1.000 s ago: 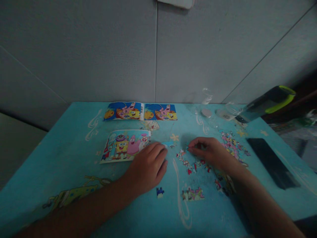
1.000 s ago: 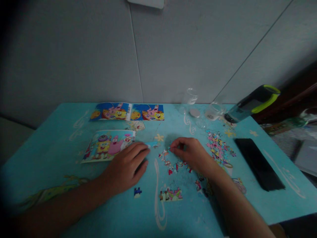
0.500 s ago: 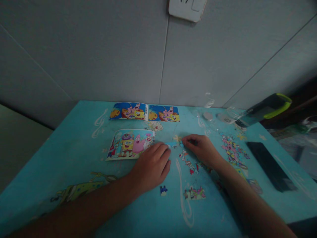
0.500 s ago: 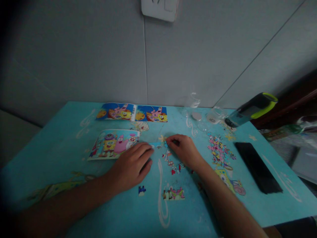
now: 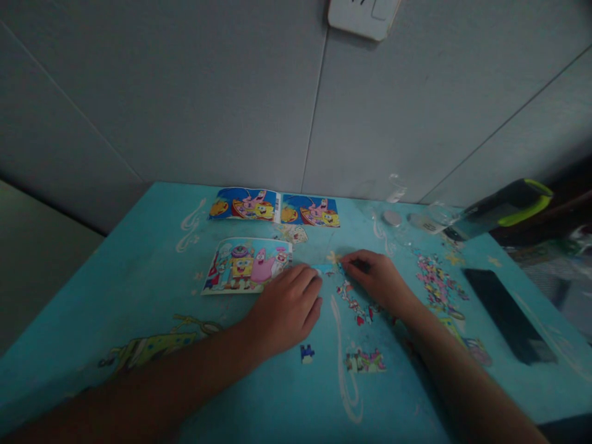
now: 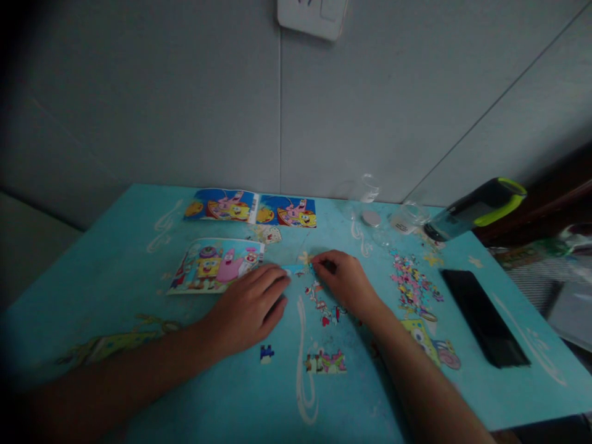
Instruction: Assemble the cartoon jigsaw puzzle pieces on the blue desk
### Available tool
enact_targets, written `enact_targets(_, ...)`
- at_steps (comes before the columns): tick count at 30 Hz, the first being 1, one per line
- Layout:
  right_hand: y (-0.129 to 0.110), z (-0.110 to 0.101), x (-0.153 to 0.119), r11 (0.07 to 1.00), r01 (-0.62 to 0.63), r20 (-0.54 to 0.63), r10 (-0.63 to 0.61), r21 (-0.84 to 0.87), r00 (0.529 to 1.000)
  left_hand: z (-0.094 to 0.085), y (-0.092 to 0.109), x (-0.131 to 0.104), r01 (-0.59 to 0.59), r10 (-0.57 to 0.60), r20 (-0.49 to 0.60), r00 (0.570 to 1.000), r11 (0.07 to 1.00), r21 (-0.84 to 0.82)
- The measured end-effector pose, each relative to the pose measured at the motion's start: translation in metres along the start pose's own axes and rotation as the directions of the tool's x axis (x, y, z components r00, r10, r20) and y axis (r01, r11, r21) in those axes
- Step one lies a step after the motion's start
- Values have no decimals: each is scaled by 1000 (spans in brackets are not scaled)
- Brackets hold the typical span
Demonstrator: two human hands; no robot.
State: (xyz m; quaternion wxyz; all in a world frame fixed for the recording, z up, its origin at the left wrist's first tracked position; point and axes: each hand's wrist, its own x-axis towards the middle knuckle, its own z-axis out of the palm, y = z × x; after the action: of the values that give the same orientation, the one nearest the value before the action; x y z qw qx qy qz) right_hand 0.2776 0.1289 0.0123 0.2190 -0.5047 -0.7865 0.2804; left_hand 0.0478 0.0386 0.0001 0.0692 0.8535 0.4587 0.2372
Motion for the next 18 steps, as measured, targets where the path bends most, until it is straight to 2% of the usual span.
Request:
enact_targets(5, -1, 1, -1, 1000, -1, -14, 1, -29, 1000, 1, -1, 0, -5, 5, -11, 1000, 1000, 1)
enact_targets(11, -2, 1, -2, 992, 64, -50, -70, -106, 996, -1, 0, 1, -14, 14, -21, 1000, 1000, 2)
enact_targets(18, -5, 1, -3, 993, 72, -55, -77, -89, 996, 1, -1, -1, -7, 7, -16, 1000, 1000, 8)
